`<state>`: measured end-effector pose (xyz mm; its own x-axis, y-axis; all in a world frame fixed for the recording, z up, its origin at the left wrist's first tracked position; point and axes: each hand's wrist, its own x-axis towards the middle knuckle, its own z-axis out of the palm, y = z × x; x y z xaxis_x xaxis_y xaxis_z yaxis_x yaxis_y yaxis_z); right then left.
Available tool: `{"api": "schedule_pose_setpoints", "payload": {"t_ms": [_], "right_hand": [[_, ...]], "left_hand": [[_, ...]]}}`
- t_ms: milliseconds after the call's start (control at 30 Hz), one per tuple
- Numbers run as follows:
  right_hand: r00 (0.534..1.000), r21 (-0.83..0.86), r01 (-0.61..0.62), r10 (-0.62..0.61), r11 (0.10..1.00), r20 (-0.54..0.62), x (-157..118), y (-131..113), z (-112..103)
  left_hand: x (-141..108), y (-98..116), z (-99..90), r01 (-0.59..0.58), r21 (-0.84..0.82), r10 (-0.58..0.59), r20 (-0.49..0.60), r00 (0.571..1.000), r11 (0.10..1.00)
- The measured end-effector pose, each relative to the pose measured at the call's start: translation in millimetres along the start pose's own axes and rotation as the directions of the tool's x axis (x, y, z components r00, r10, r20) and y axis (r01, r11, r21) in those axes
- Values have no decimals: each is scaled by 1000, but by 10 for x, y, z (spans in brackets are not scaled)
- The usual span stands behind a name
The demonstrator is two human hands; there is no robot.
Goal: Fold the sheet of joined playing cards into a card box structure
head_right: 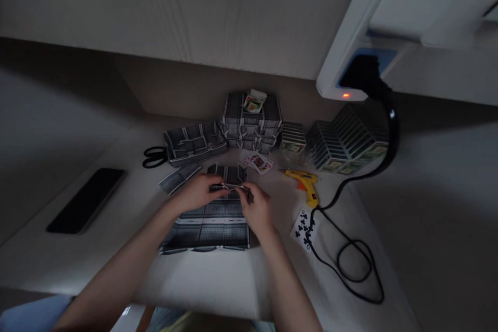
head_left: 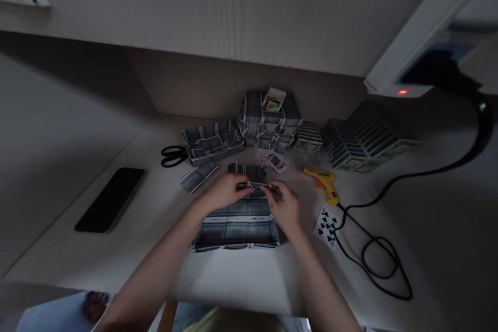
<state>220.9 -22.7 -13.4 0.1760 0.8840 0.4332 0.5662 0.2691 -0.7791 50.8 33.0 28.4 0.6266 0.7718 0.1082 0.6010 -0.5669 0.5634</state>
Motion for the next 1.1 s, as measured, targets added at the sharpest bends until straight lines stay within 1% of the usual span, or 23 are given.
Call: {"api": "schedule_pose_setpoints", "payload": {"t_ms": [67, 133, 267, 367, 567, 667, 800, 900, 1000, 1100], "right_hand": [[1000, -29, 30, -31, 999, -5, -1, -13, -14], [999, -34, 33, -33, 999, -7, -2, -23, -22], [1000, 14, -8, 8, 1000, 8, -3, -32, -20], [999, 29, -43, 42, 999, 19, 4, -35, -18], [997, -26, -62, 64, 998, 48, 30, -21, -46], [994, -31, -74, 76, 997, 75, 39, -1, -50], [990, -1, -97, 97, 995, 104, 66, 30, -55], [988, 11, -62, 60, 998, 139, 106, 54, -95], [990, 37, -27, 21, 999, 140, 140, 79, -154], [990, 72, -96, 87, 993, 111, 144, 109, -182]], "left_hand": [[-1, -3, 8, -12, -7, 12, -10, 1000, 1000], [-5, -6, 16, -35, -6, 35, -22, 999, 999], [-20, -9, 25, -98, 2, 98, -38, 994, 995], [-27, -7, 19, -116, 11, 116, -36, 993, 993], [-22, -12, 16, -87, -20, 87, -9, 996, 996], [-21, -14, 25, -62, -54, 61, -21, 998, 997], [-18, 2, 24, -18, -144, 10, -55, 998, 989], [-21, 23, 13, 6, -145, -15, -61, 998, 989], [-31, 36, 9, 23, -135, -34, -74, 997, 991], [-42, 34, 14, 23, -143, -36, -91, 995, 989]]}}
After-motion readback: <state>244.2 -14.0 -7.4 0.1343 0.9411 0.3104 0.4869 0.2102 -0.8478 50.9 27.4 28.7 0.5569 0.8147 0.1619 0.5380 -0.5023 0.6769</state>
